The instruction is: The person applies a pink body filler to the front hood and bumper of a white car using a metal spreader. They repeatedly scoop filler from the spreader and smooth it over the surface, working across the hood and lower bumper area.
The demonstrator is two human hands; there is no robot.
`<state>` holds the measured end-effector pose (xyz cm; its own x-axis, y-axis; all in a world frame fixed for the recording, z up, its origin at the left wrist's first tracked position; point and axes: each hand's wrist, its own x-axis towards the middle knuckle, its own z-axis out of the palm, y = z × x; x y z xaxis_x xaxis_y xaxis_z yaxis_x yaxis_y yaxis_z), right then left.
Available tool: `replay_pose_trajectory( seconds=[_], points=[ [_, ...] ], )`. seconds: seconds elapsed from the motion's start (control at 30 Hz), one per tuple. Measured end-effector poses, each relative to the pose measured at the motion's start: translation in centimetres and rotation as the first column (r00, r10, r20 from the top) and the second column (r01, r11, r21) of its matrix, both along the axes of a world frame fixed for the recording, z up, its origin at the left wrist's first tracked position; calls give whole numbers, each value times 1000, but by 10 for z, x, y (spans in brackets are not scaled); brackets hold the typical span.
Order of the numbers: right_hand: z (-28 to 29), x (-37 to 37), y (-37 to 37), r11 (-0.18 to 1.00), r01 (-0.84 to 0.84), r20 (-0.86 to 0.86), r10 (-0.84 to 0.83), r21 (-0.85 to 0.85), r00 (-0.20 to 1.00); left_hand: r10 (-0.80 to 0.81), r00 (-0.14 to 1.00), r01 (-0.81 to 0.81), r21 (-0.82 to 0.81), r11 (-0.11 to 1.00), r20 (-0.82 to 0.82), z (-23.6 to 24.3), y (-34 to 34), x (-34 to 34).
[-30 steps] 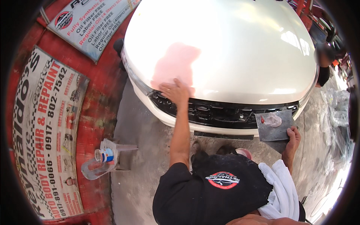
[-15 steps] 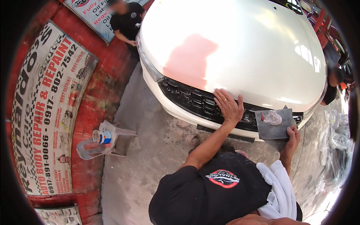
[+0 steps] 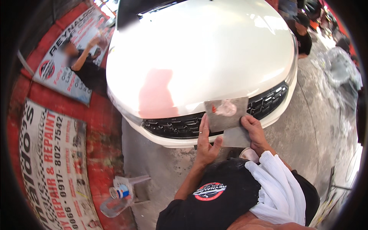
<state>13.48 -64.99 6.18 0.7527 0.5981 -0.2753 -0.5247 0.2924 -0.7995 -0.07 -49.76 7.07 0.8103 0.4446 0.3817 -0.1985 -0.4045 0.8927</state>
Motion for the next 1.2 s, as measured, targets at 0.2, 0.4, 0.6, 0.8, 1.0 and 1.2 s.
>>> replay_pose_trajectory(
  seconds=[0.2, 0.4, 0.6, 0.8, 1.0, 1.2],
  points=[
    [-18, -17, -7, 998, -56, 99, 59, -36, 993, -38, 991, 14, -187, 982, -128, 8, -9, -5],
    [-41, -24, -39, 973, -24, 287, 91, -229, 954, -78, 988, 43, -252, 967, -133, -8, -23, -1],
    [-42, -28, -50, 947, 22, 415, 119, -319, 902, 25, 972, -130, -448, 885, -234, -33, -4, -26],
    [-38, 6, -89, 946, 162, 416, -31, -282, 909, -18, 981, 176, -838, 517, 194, -2, 0, -8],
    [-41, 12, -120, 921, 271, 437, -129, -280, 890, -70, 959, 281, -947, 154, 273, -8, -9, 0],
    [-45, 0, -126, 858, 462, 508, -301, -226, 807, -183, 946, 299, -939, 167, 268, -7, -21, 16]
  ],
)
